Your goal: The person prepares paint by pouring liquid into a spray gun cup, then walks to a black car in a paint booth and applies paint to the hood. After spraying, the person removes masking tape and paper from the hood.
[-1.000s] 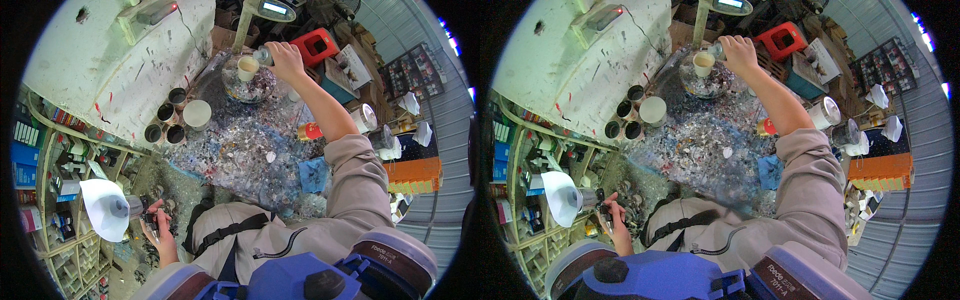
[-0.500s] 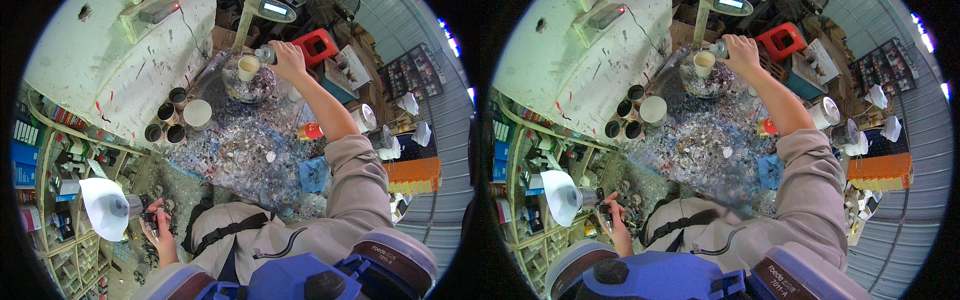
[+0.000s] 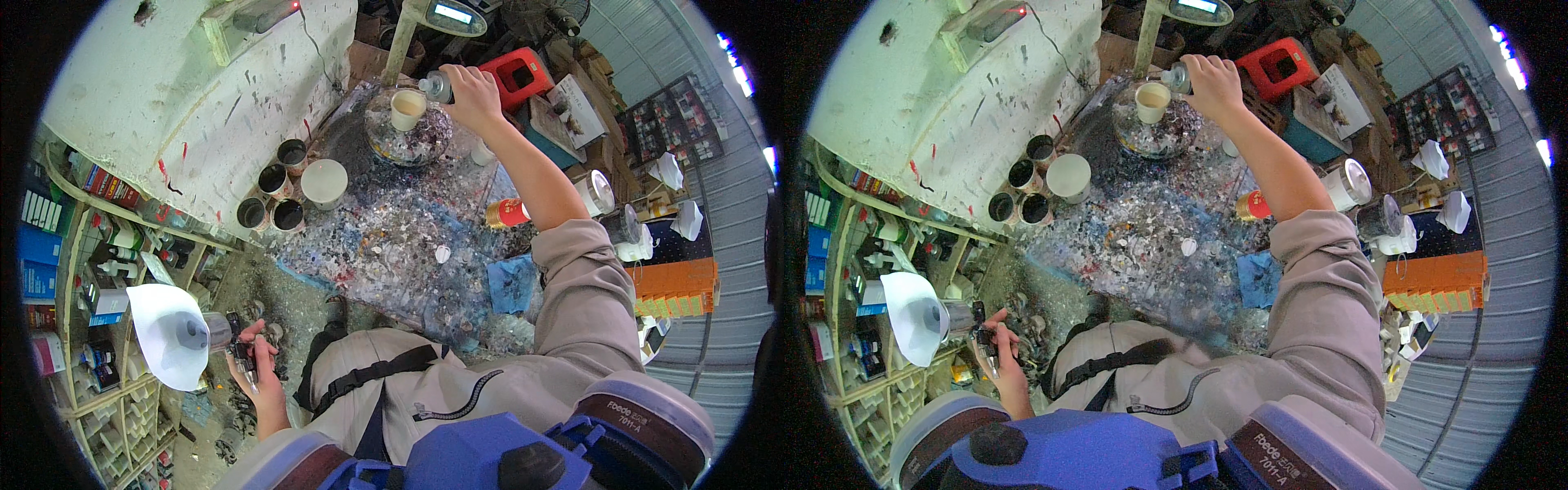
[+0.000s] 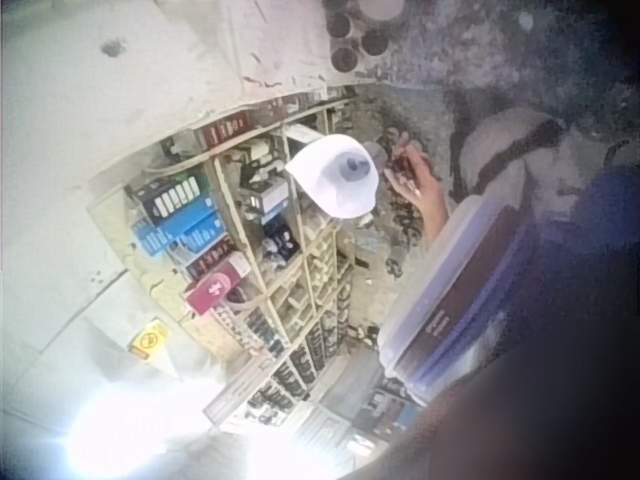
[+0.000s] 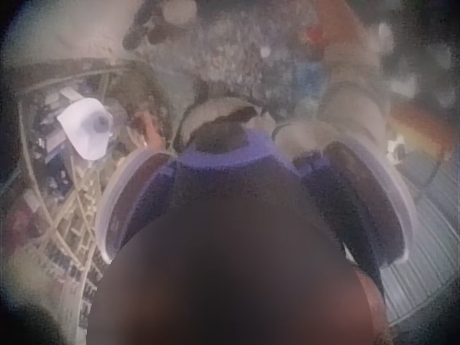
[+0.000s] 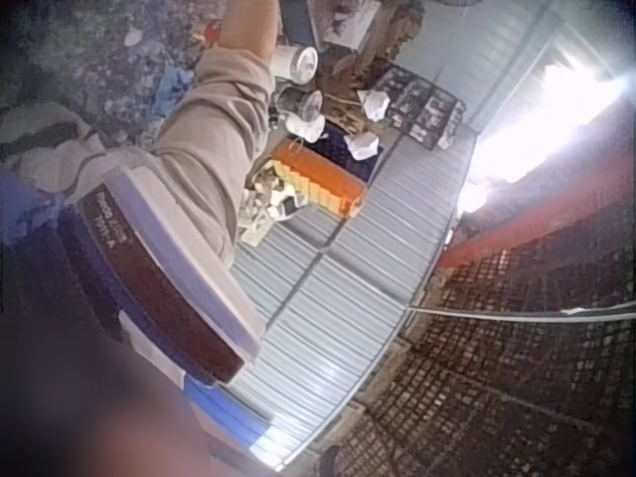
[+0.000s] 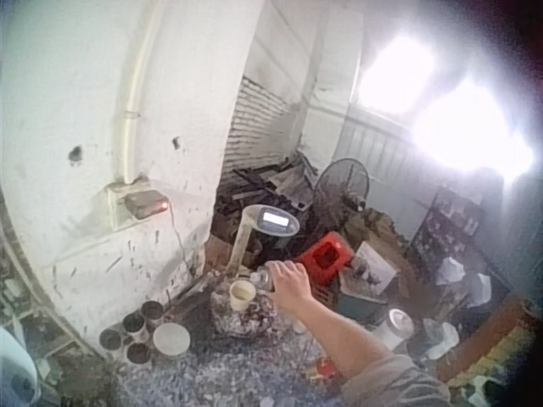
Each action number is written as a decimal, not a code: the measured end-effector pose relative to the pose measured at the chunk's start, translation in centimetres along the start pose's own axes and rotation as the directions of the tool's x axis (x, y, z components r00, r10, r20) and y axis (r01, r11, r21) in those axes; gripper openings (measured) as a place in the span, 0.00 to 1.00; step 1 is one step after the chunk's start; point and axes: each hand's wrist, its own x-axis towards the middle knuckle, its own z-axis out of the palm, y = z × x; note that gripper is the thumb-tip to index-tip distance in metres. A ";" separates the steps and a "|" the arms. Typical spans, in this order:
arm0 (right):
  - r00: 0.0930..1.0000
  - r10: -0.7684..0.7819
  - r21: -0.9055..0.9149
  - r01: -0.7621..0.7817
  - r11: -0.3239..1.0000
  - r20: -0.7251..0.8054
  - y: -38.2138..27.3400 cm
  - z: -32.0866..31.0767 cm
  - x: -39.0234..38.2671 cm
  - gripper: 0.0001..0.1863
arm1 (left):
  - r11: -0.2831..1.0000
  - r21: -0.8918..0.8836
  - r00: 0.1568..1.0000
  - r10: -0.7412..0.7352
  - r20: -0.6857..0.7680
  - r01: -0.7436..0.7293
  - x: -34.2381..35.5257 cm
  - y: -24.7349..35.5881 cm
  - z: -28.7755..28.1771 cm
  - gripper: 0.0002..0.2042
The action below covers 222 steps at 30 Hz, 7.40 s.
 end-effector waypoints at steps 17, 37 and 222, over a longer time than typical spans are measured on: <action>0.922 0.353 0.879 -0.295 0.373 0.160 -7.4 -1.7 -11.0 0.45 | 0.999 -0.025 0.992 0.046 0.118 -0.043 1.3 0.1 2.0 0.08; 0.935 -0.098 0.610 -0.140 0.780 0.340 -12.2 -4.4 -27.2 0.51 | 0.974 -0.176 0.768 0.223 0.601 -0.146 6.9 -6.8 16.0 0.24; 0.720 0.654 0.531 -0.657 0.536 0.231 -3.2 10.5 2.1 0.30 | 0.988 0.151 0.917 -0.036 0.397 -0.027 2.4 -0.8 -0.5 0.05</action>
